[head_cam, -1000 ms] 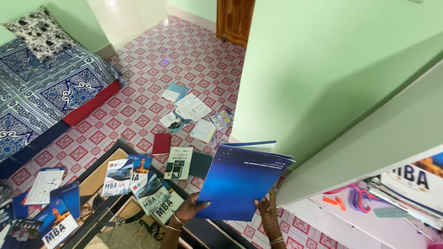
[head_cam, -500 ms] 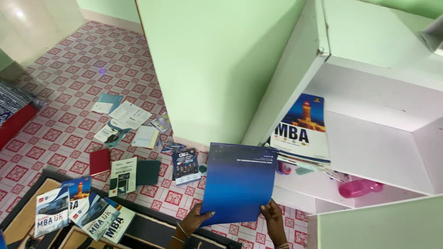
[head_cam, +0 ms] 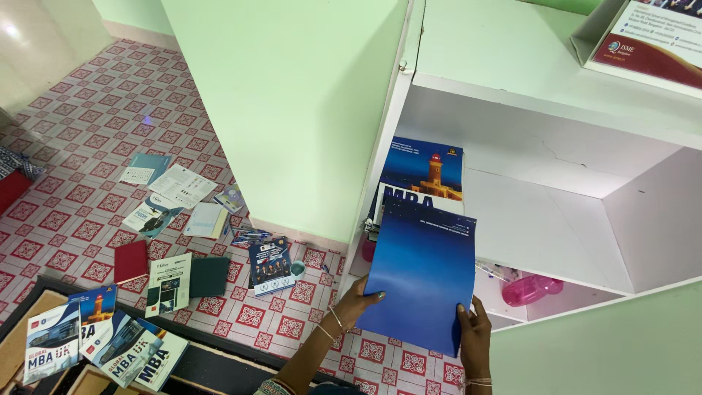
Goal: The person gathers several brochures and documents from the floor and places them onto a white shelf one by one.
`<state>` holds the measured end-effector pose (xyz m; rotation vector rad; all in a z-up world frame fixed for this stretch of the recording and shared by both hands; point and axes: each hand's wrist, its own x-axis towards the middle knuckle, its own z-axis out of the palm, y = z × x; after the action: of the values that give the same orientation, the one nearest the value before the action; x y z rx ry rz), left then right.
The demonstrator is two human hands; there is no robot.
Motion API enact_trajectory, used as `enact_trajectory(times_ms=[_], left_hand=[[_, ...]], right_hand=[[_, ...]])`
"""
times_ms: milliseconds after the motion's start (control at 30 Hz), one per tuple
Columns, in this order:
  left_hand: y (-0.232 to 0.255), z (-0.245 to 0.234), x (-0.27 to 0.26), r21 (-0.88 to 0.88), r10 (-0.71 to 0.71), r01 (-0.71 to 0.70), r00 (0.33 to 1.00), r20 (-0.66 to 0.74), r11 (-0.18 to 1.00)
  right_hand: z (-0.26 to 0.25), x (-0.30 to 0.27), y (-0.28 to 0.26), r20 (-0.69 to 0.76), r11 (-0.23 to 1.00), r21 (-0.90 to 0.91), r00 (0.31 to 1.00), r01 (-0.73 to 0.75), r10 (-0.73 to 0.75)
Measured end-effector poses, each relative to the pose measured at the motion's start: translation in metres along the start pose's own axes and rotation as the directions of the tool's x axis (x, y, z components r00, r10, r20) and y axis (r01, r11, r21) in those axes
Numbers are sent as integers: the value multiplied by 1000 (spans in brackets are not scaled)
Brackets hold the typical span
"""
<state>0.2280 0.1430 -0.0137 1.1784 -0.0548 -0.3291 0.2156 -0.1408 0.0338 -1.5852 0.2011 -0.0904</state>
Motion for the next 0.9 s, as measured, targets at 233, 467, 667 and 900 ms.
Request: enact_trajectory(times_ms=[233, 467, 667, 900], left_hand=[[-6, -2, 34, -110, 35, -58, 979, -202, 992], [23, 11, 56, 245, 242, -144, 868, -434, 959], [64, 50, 9, 911, 708, -224, 699, -98, 346], [80, 54, 32, 972, 571, -233, 799, 189, 5]], right_hand=[[8, -11, -50, 52, 955, -109, 958, -275, 282], [-3, 10, 9, -12, 958, 171, 972, -229, 235], [23, 52, 17, -40, 948, 300, 991, -110, 128], [53, 94, -15, -27, 944, 325, 998, -52, 64]])
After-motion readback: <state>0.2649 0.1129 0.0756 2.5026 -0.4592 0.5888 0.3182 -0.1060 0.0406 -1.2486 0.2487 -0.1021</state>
